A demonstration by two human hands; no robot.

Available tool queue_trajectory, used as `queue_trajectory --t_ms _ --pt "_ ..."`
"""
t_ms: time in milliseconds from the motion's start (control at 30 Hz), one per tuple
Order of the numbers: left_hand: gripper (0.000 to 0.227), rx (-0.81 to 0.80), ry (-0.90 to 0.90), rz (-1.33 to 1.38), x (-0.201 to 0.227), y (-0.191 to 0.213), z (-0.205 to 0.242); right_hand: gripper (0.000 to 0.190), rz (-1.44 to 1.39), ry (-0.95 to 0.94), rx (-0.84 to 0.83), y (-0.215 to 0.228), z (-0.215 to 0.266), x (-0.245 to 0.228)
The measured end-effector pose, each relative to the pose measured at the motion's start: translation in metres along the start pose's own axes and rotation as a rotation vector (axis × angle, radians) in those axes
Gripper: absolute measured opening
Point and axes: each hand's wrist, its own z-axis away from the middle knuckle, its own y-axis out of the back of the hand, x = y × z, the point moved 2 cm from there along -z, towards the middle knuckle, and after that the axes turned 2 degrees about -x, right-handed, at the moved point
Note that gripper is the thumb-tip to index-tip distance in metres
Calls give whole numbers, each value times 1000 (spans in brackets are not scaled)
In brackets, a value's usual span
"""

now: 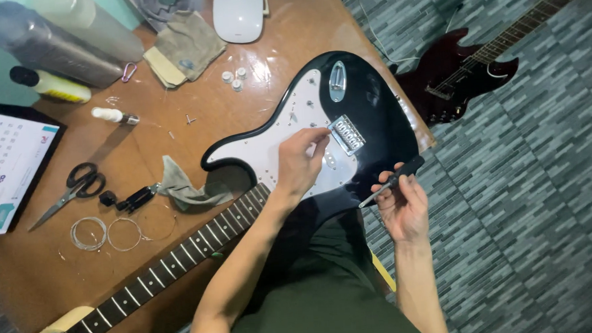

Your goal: The person places a guitar bridge onto the body of an electric guitar. They then use a screwdriver to tighten the screws, securing the bridge in place.

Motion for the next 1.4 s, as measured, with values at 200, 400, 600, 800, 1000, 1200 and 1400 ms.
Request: queue_trajectory --t_ms 200,400,600,800,1000,1200,1400 --pt "13 51 -118 -233 -6 -23 -14 29 -17 14 29 11 5 -4" --pt "13 64 -170 -428 -20 -31 -13 31 -60 21 17 21 2 -2" --pt "14 61 -198 -537 -25 -35 -12 29 -20 4 17 17 2 -2" --pt "43 84 -215 -575 -23 -41 -14 30 124 145 49 -15 2 -10" --pt "46 113 -196 -520 -25 -40 -11 17 943 591 -112 -105 -52 -26" --pt "54 119 -216 -538 -44 -45 -7 21 1165 629 -259 -127 -93 0" --pt "55 119 -198 -537 -40 -42 -7 22 1253 628 -290 -129 -92 3"
